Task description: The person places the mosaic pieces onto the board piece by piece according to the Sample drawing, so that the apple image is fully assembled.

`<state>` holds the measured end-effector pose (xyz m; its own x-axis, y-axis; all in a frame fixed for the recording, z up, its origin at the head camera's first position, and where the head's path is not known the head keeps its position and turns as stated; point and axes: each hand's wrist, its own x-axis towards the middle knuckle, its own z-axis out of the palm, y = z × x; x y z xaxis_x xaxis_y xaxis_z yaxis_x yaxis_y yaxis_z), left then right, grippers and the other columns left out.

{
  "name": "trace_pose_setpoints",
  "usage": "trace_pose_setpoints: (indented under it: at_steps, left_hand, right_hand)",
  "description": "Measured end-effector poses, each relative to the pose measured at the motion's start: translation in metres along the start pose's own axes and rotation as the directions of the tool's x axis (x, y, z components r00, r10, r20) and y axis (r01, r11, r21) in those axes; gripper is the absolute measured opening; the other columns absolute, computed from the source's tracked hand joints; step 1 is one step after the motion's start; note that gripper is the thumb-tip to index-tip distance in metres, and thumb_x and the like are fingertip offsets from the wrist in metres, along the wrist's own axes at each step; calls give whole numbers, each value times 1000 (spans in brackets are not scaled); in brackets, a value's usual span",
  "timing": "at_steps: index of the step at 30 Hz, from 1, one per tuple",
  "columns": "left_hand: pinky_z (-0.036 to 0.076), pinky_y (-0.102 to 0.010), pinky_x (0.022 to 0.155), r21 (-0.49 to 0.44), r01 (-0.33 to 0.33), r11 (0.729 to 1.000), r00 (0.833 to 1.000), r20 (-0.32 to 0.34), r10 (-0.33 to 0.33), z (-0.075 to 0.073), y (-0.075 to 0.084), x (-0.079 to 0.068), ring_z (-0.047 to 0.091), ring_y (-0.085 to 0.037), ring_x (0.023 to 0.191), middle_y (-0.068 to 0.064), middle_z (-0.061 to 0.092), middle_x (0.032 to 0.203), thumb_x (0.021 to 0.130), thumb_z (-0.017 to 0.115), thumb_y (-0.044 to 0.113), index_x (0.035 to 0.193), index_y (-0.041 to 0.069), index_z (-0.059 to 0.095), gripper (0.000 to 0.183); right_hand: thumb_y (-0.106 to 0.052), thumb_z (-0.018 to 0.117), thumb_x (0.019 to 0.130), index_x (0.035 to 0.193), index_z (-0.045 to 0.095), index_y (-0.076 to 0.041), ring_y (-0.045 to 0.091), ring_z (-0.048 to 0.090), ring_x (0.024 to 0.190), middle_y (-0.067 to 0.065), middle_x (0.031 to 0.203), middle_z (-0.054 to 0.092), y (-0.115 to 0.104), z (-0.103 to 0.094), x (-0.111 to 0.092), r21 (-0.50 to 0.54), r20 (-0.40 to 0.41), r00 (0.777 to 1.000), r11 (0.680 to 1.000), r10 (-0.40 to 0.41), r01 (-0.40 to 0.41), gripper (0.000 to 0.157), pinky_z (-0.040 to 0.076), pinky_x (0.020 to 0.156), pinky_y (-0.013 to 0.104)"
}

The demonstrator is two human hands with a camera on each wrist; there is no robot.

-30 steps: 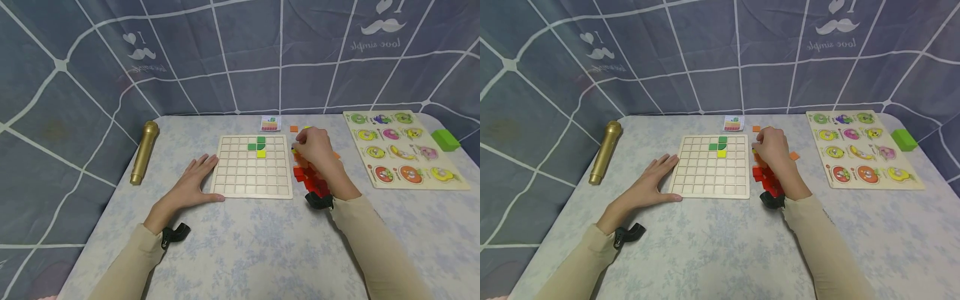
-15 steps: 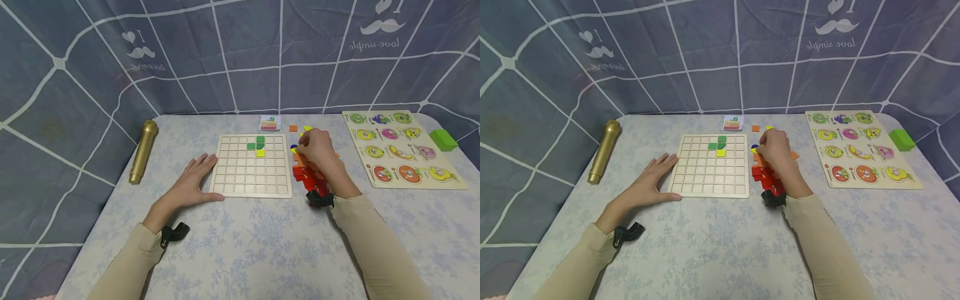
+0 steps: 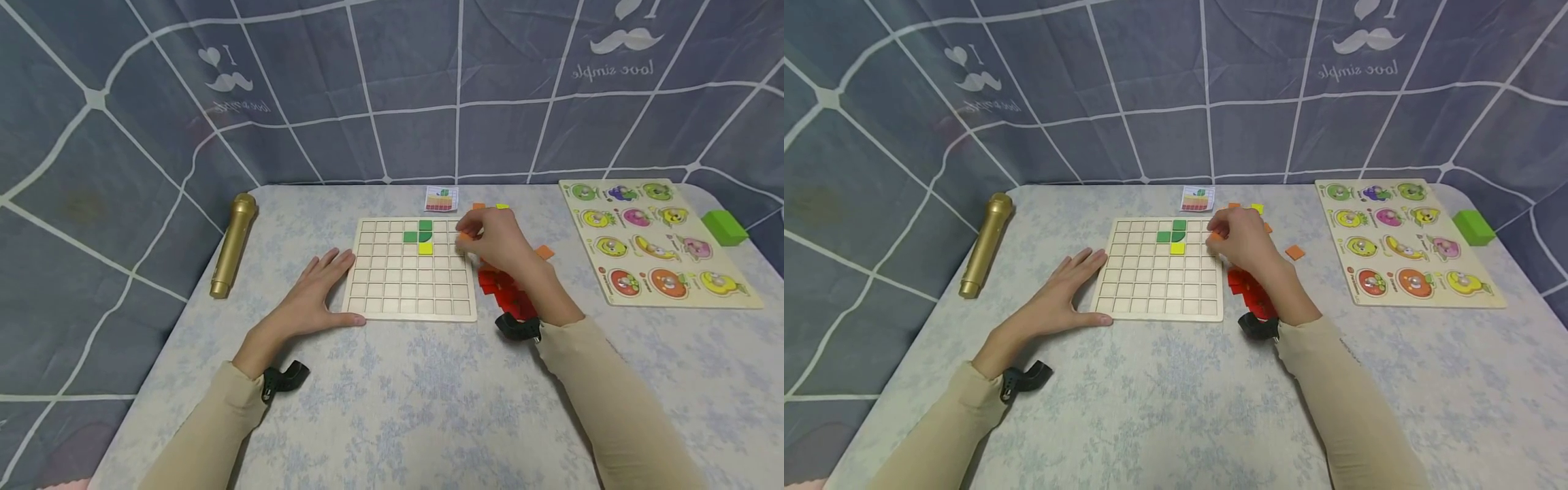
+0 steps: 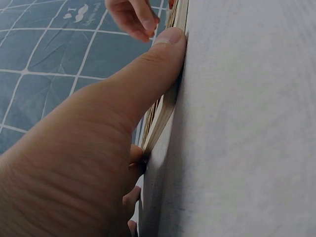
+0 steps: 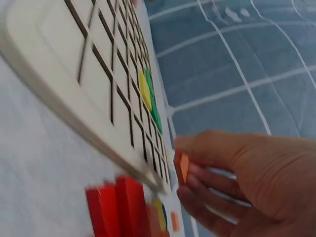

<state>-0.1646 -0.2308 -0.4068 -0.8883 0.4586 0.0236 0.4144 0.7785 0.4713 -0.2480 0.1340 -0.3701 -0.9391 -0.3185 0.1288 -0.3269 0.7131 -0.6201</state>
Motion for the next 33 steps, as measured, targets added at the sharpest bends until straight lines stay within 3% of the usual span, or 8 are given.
trace_pose_setpoints:
  at_steps: [4, 7, 15, 33]
  left_hand:
    - [3, -55, 135, 0, 1, 1000, 1000, 0, -1, 0, -1, 0, 9, -34, 165, -12, 23, 175, 79, 91, 51, 168, 6, 24, 120]
    - [3, -55, 135, 1, 0, 1000, 1000, -1, 0, 0, -2, 0, 9, -34, 165, -11, 23, 175, 79, 91, 52, 168, 7, 24, 120]
    - [3, -55, 135, 6, -3, 1000, 1000, -2, 3, 0, -4, 1, 10, -33, 165, -11, 23, 176, 79, 90, 54, 168, 7, 24, 121]
    - [4, -55, 135, 16, -3, 1000, 1000, -1, 3, 1, -4, 2, 10, -34, 165, -12, 23, 176, 79, 89, 55, 168, 7, 23, 121]
  right_hand:
    - [-10, 80, 91, 111, 79, -2, 25, 69, 93, 11, 99, 76, -10, 11, 2, 16, 74, 991, 994, -114, 113, 22, 61, 83, 42]
    - [-10, 82, 90, 110, 79, -3, 23, 68, 92, 8, 99, 77, -17, 21, 2, 28, 102, 983, 988, -151, 149, 21, 60, 82, 39]
    - [-12, 84, 91, 113, 79, -7, 22, 69, 93, 6, 104, 75, -26, 38, 0, 44, 141, 974, 984, -176, 172, 24, 62, 86, 38]
    - [-10, 87, 89, 105, 81, -8, 22, 73, 93, 6, 103, 76, -22, 38, 1, 76, 125, 969, 976, -212, 203, 18, 64, 88, 38]
